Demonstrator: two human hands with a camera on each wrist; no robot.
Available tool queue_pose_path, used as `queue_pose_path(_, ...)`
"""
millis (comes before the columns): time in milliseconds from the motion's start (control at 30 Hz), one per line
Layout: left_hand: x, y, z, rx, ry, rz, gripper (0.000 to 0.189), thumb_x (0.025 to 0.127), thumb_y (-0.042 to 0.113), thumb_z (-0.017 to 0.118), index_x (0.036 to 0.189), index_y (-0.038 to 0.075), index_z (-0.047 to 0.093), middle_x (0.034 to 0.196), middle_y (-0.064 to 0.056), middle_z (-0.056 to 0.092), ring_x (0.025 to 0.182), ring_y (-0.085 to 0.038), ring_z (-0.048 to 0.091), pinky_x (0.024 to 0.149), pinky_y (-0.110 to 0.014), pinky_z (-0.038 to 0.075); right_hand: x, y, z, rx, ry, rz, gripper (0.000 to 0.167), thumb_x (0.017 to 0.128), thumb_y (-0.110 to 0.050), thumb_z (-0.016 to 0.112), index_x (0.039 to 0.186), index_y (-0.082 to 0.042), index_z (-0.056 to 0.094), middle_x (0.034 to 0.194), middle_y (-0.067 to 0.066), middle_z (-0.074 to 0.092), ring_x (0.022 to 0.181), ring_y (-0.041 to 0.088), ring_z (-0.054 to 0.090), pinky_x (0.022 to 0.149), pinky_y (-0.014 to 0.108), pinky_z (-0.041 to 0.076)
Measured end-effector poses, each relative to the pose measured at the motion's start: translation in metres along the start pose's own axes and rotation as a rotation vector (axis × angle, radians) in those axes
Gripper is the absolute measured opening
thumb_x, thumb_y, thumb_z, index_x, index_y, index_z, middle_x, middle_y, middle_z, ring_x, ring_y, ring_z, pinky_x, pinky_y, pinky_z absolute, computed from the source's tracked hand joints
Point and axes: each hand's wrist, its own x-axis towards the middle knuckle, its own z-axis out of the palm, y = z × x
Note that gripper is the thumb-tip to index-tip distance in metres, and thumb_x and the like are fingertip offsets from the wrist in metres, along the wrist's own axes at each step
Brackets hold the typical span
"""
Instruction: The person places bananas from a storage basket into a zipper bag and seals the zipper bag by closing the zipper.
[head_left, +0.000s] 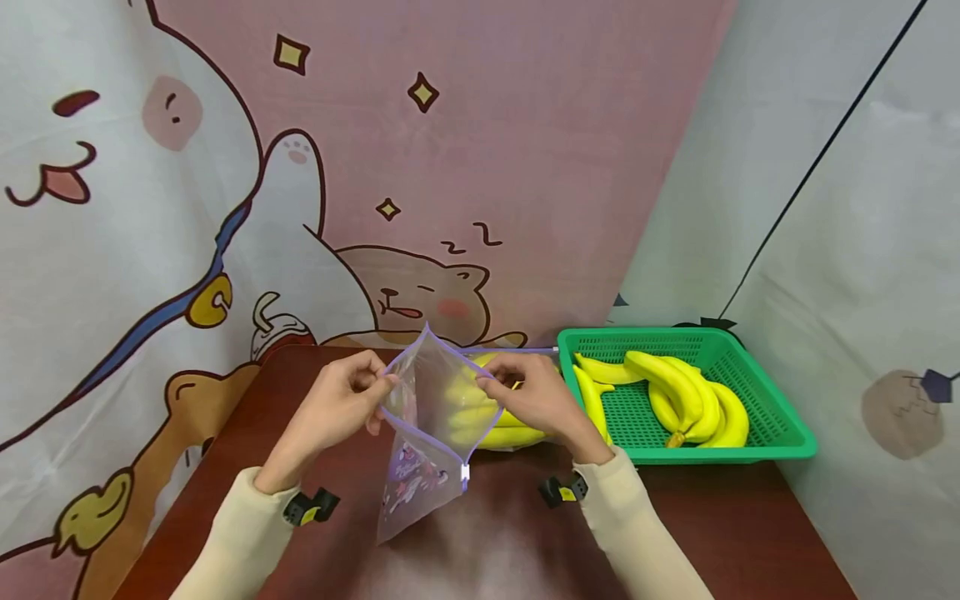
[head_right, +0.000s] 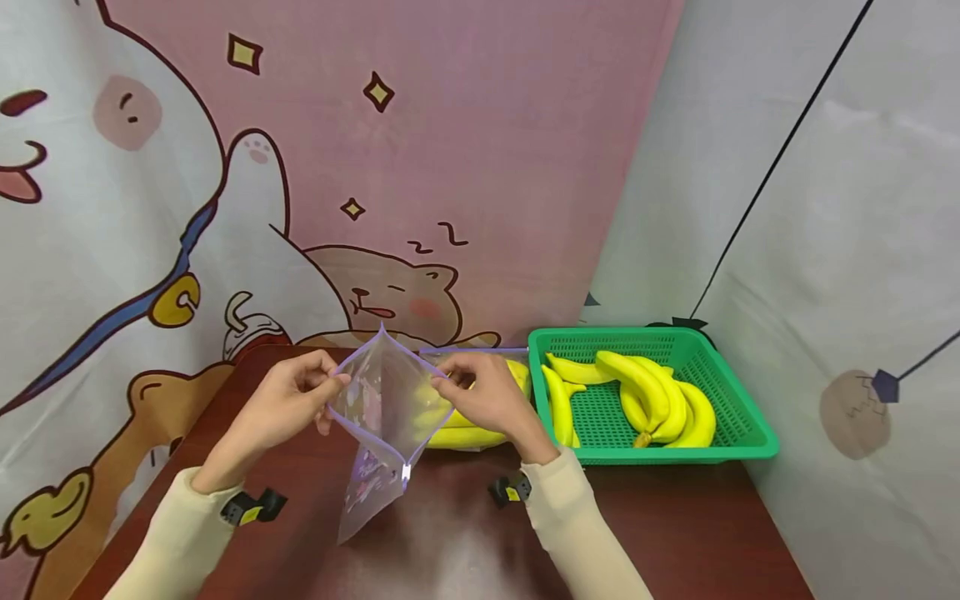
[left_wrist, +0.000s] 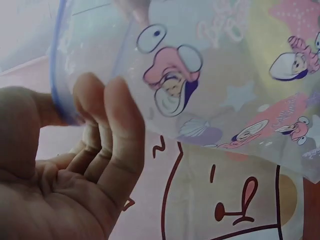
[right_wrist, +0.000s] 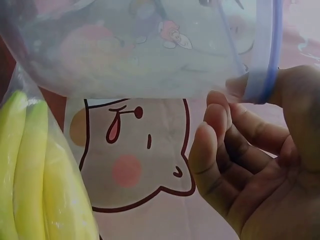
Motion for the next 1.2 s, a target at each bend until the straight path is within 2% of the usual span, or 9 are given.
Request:
queue_pose_path(100, 0.003, -0.003, 0.006, -0.025, 0.033, 0.017, 0.017, 0.102, 0.018, 0.064, 0.089, 0.008, 0.06, 0.06, -0.009, 0.061, 0.048, -0.028, 0.064, 0.042, -0.028, 0.041, -0.001, 0.002, -0.003, -0.019, 0.001, -0.01, 0.007, 0.096, -0.027, 0.073, 0.094, -0.021, 0.077, 0.077, -0.008, 0.069, 0.07, 0.013, 0.064, 0.065, 0.031, 0.056)
queue_pose_path(267, 0.008, -0.004, 0.013, -0.073, 0.036, 0.026, 0.018, 0.102, 0.018, 0.063, 0.093, 0.002, 0.062, 0.059, -0.011, 0.062, 0.048, -0.027, 0.065, 0.043, -0.032, 0.048, -0.004, 0.004, -0.011, -0.041, -0.023, 0.002, 0.01, 0.098, -0.029, 0.071, 0.099, -0.02, 0.076, 0.082, -0.007, 0.072, 0.073, 0.013, 0.065, 0.068, 0.033, 0.057)
queue_pose_path(467, 0.014, -0.008, 0.018, -0.104, 0.045, 0.007, 0.018, 0.102, 0.02, 0.064, 0.091, 0.006, 0.063, 0.058, -0.011, 0.062, 0.047, -0.026, 0.064, 0.045, -0.035, 0.053, -0.007, 0.008, -0.021, -0.076, -0.066, 0.018, 0.014, 0.099, -0.032, 0.069, 0.105, -0.021, 0.075, 0.09, -0.009, 0.073, 0.083, 0.012, 0.067, 0.076, 0.033, 0.058)
queue_pose_path(733, 0.014, -0.012, 0.023, -0.12, 0.044, -0.013, 0.016, 0.101, 0.021, 0.065, 0.091, 0.009, 0.063, 0.059, -0.009, 0.062, 0.047, -0.026, 0.064, 0.046, -0.038, 0.056, -0.014, 0.027, -0.043, -0.149, -0.081, 0.067, 0.027, 0.099, -0.035, 0.069, 0.12, -0.018, 0.07, 0.112, -0.002, 0.073, 0.098, 0.016, 0.069, 0.083, 0.034, 0.059)
queue_pose_path(933, 0.013, -0.014, 0.023, -0.136, 0.052, 0.003, 0.015, 0.101, 0.018, 0.065, 0.09, 0.008, 0.062, 0.058, -0.009, 0.061, 0.046, -0.025, 0.063, 0.046, -0.039, 0.056, -0.017, 0.054, -0.069, -0.237, -0.043, 0.136, 0.049, 0.098, -0.042, 0.069, 0.139, -0.02, 0.057, 0.136, 0.008, 0.064, 0.115, 0.03, 0.066, 0.094, 0.049, 0.058)
queue_pose_path(1067, 0.014, -0.014, 0.023, -0.145, 0.047, 0.008, 0.019, 0.101, 0.02, 0.066, 0.092, 0.003, 0.062, 0.058, -0.009, 0.061, 0.046, -0.025, 0.063, 0.046, -0.038, 0.056, -0.02, 0.075, -0.089, -0.31, -0.025, 0.205, 0.063, 0.097, -0.045, 0.069, 0.149, -0.017, 0.048, 0.152, 0.013, 0.052, 0.127, 0.038, 0.059, 0.104, 0.059, 0.051)
queue_pose_path(1200, 0.014, -0.013, 0.023, -0.155, 0.042, 0.001, 0.023, 0.101, 0.021, 0.067, 0.096, -0.001, 0.063, 0.059, -0.01, 0.06, 0.046, -0.025, 0.063, 0.046, -0.037, 0.056, -0.025, 0.096, -0.109, -0.392, -0.031, 0.281, 0.075, 0.097, -0.054, 0.065, 0.156, -0.015, 0.039, 0.161, 0.019, 0.039, 0.138, 0.044, 0.047, 0.109, 0.068, 0.043)
